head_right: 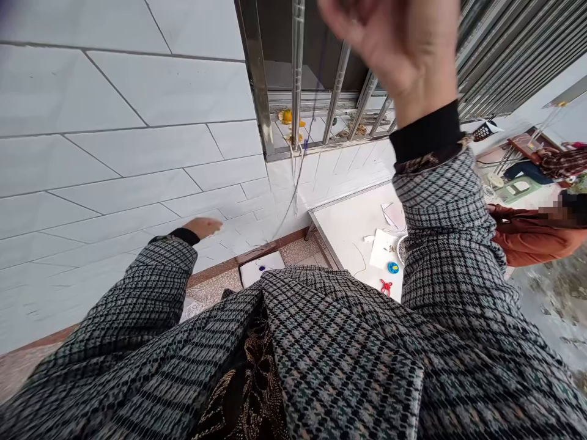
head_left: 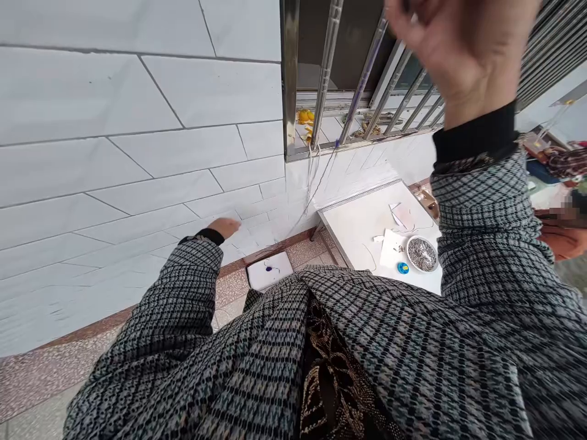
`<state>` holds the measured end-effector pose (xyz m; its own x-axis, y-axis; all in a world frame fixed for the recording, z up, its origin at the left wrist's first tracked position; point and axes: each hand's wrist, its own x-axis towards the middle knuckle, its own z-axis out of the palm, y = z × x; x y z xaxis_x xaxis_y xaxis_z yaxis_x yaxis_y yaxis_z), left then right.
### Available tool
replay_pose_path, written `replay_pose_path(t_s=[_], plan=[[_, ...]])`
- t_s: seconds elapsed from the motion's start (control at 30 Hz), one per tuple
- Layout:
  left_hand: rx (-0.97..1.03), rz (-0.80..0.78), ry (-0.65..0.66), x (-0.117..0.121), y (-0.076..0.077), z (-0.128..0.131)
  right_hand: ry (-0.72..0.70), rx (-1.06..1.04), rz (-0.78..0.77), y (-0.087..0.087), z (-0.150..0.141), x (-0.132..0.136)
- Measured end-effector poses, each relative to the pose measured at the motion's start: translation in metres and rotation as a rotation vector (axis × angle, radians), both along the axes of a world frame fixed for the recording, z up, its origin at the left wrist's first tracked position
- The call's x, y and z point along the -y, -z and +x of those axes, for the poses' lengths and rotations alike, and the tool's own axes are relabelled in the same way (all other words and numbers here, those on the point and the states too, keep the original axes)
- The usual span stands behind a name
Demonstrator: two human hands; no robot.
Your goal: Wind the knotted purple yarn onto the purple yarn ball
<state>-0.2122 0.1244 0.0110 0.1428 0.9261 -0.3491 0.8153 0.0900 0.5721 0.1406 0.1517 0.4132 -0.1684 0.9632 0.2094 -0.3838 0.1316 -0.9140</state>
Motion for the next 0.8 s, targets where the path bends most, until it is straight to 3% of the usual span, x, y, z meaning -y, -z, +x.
replay_pose_path(t_s=[0.1,0.13,0.2,0.27,0.33,0.37,0.47,0.63,0.73,0.8], plan=[[0.261,0.209,-0.071,-0.017,-0.050,0.038,-0.207,0.112,-0.059,0.044,-0.046,0.018],[0.545,0.366,-0.118,-0.020,-0.072,0.051,-0.231,0.123,-0.088,0.059,-0.056,0.021],[1.069,0.502,-0.017,-0.020,-0.118,0.075,-0.351,0.161,-0.186,0.085,-0.071,0.024],[1.282,0.525,0.091,-0.014,-0.154,0.091,-0.467,0.183,-0.239,0.101,-0.077,0.024],[1.330,0.472,0.121,-0.003,-0.170,0.096,-0.468,0.150,-0.247,0.103,-0.075,0.020],[1.326,0.434,0.104,0.003,-0.169,0.095,-0.418,0.103,-0.236,0.099,-0.072,0.017],[1.291,0.294,-0.026,0.020,-0.136,0.076,-0.246,-0.077,-0.181,0.074,-0.051,0.001],[1.059,-0.037,-0.223,0.044,-0.039,0.036,-0.034,-0.209,-0.149,0.027,0.008,-0.024],[0.926,-0.139,-0.334,0.063,0.010,0.017,0.041,-0.390,-0.166,0.012,0.038,-0.028],[0.857,-0.158,-0.381,0.078,0.033,0.005,0.028,-0.560,-0.256,0.008,0.052,-0.027]])
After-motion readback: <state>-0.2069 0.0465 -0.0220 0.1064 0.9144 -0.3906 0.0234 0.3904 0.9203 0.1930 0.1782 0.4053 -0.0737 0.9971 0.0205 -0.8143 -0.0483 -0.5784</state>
